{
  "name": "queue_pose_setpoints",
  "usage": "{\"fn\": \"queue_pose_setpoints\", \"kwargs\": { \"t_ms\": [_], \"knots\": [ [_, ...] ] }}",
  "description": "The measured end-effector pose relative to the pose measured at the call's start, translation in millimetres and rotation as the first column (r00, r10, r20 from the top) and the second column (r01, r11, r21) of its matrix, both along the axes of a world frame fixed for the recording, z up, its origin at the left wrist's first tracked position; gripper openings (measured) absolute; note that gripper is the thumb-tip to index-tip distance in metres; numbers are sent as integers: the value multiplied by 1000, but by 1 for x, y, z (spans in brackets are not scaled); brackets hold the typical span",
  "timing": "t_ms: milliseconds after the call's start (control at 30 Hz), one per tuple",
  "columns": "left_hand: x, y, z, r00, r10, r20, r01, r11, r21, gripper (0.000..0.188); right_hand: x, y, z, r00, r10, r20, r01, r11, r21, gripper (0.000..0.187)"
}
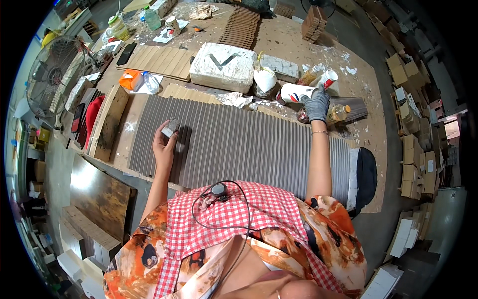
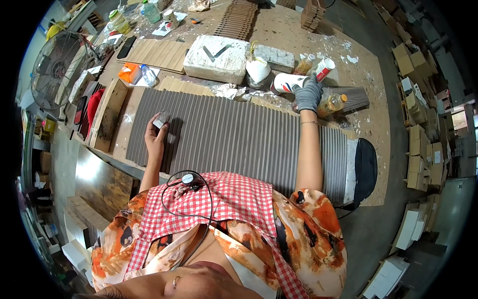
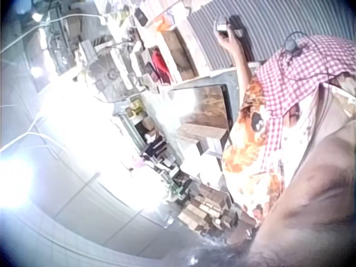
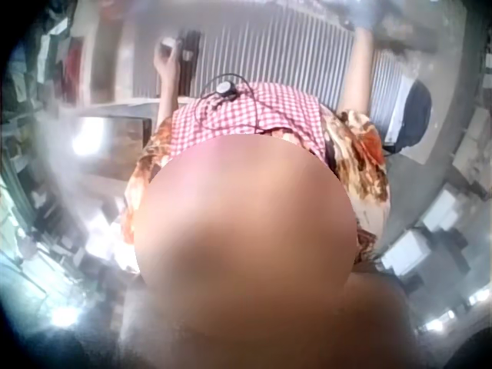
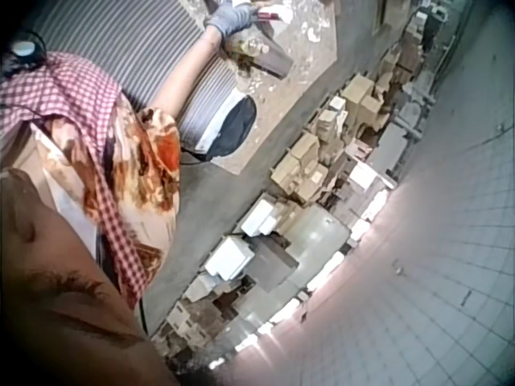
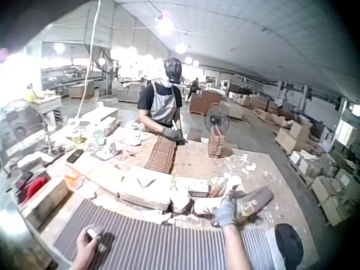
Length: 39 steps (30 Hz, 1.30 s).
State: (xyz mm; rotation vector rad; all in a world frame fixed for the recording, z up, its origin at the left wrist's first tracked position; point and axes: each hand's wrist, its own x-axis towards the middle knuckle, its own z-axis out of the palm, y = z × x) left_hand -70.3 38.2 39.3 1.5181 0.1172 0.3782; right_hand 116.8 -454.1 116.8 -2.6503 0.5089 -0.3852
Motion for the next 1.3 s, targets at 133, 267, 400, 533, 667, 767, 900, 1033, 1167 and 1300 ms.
{"fn": "queue_pose_setpoints", "kwargs": {
  "t_ms": [133, 267, 400, 533, 667, 767, 900, 1033, 1167, 1300],
  "knots": [
    [1, -4, 2, 1000, 3, 15, -3, 999, 46, 46, 22, 5, -14, 993, 83, 84, -78, 995, -62, 96],
    [0, -4, 3, 1000, 10, 3, -10, 998, 54, 47, 38, 14, -15, 986, 166, 27, -160, 976, -150, 91],
    [-1, -4, 3, 1000, 10, -9, -10, 998, 66, 46, 45, 24, -21, 981, 194, -19, -194, 967, -168, 82],
    [0, -3, 2, 1000, 8, -9, -8, 998, 64, 47, 52, 28, -30, 953, 278, -116, -299, 924, -237, 80],
    [-2, -6, 5, 999, 29, -23, -27, 995, 95, 47, 45, 41, -16, 970, 200, -139, -224, 956, -187, 81],
    [-1, -8, 6, 1000, 26, -14, -24, 995, 92, 47, 27, 55, -10, 990, 135, 40, -121, 958, -261, 82],
    [-7, -15, 17, 999, 15, -36, -11, 993, 114, 45, -4, 90, -43, 775, 463, 430, -532, 845, 50, 77],
    [-16, -53, 34, 998, -39, -44, 47, 977, 207, 43, -100, 176, -61, 732, 543, 411, -471, -32, 881, 70],
    [-15, -91, 31, 994, -109, -18, 111, 981, 158, 50, -158, 217, -37, 719, 633, 285, -234, -166, 958, 49],
    [-18, -99, 41, 991, -130, -30, 133, 936, 326, 58, -162, 219, -44, 747, 634, 200, 126, -430, 894, 28]
  ]
}}
